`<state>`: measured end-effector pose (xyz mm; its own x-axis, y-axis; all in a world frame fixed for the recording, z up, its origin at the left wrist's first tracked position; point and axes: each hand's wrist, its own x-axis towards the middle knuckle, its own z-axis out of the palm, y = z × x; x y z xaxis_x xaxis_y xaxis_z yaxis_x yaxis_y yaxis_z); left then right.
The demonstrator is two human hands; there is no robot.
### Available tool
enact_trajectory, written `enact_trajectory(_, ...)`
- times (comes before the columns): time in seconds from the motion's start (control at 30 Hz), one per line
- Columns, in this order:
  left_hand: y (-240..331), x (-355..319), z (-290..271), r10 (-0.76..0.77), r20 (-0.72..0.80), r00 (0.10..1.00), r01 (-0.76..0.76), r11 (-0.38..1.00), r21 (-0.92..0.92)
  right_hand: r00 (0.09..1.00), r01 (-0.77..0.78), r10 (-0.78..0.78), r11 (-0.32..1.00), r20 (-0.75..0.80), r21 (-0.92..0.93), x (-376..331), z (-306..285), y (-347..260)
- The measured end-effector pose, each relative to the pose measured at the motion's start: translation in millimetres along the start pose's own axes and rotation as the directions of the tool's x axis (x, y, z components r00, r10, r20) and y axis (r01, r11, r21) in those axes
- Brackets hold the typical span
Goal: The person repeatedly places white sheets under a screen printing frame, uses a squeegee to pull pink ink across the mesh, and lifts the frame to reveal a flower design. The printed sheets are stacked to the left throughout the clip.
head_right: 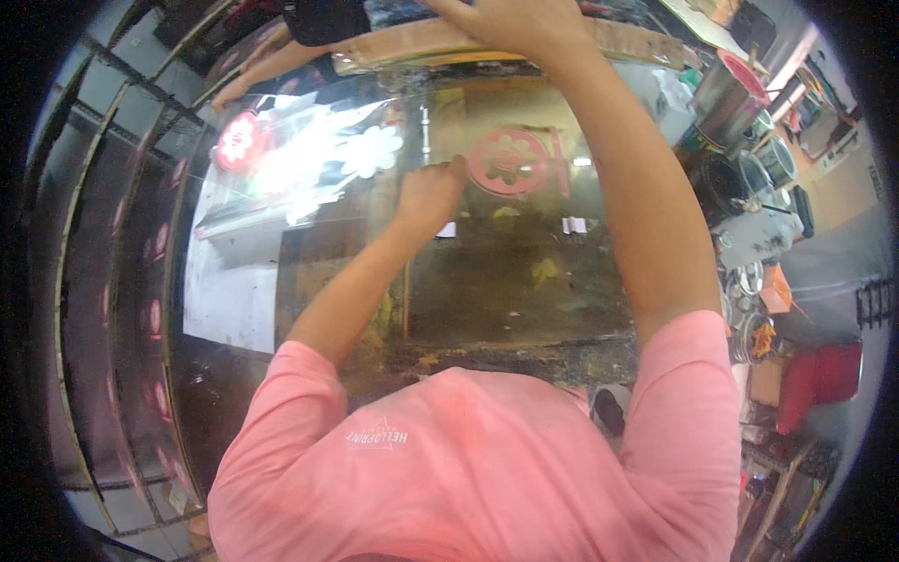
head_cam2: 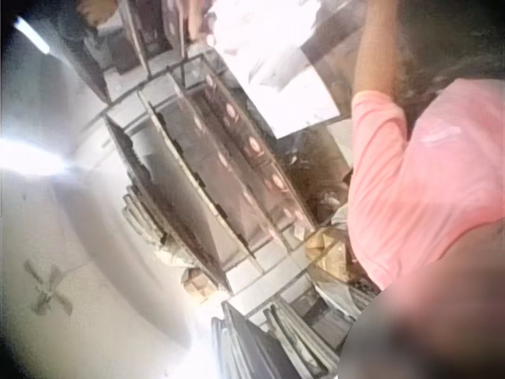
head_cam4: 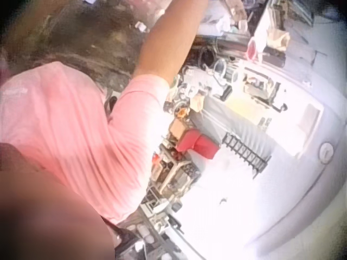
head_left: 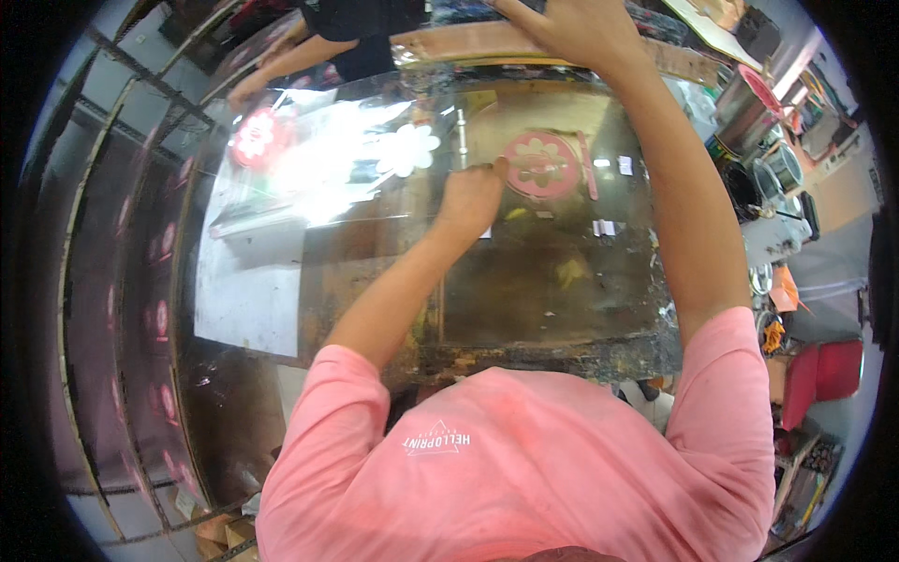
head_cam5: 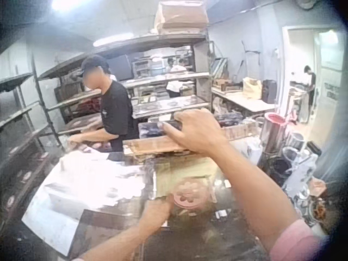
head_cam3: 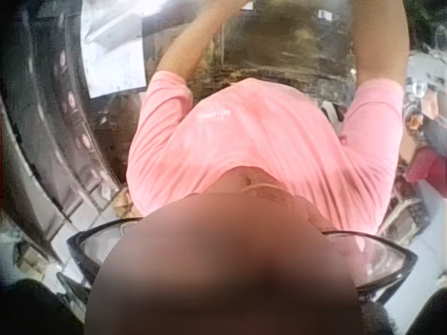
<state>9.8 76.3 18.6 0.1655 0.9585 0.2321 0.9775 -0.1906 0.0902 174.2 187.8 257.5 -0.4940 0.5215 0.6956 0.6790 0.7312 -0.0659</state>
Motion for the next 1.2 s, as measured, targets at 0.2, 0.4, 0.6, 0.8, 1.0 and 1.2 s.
enact_trajectory(0.2,61,-24,32,0.029,-0.086,0.996,-0.059,0.928,-0.368,0.999,0.047,-0.047,0.999,-0.009,-0.018,1,0,0)
enact_trajectory(0.4,54,-31,43,0.179,0.103,0.978,-0.173,0.983,-0.064,0.998,0.036,-0.036,0.999,0.044,-0.003,20,-7,1)
enact_trajectory(0.6,112,1,86,0.176,-0.058,0.983,-0.185,0.955,-0.232,0.999,0.025,-0.024,1.000,0.030,-0.019,27,3,15)
enact_trajectory(0.8,135,1,81,0.148,-0.040,0.988,-0.153,0.967,-0.201,0.996,-0.027,0.035,0.995,0.078,-0.094,31,4,14)
enact_trajectory(1.0,132,-1,70,0.174,-0.105,0.979,-0.196,0.948,-0.250,0.992,-0.078,0.086,0.993,0.090,-0.085,35,1,10)
enact_trajectory(1.2,131,-6,73,0.202,-0.160,0.966,-0.242,0.923,-0.298,0.998,-0.049,0.054,0.994,0.046,-0.099,30,12,17)
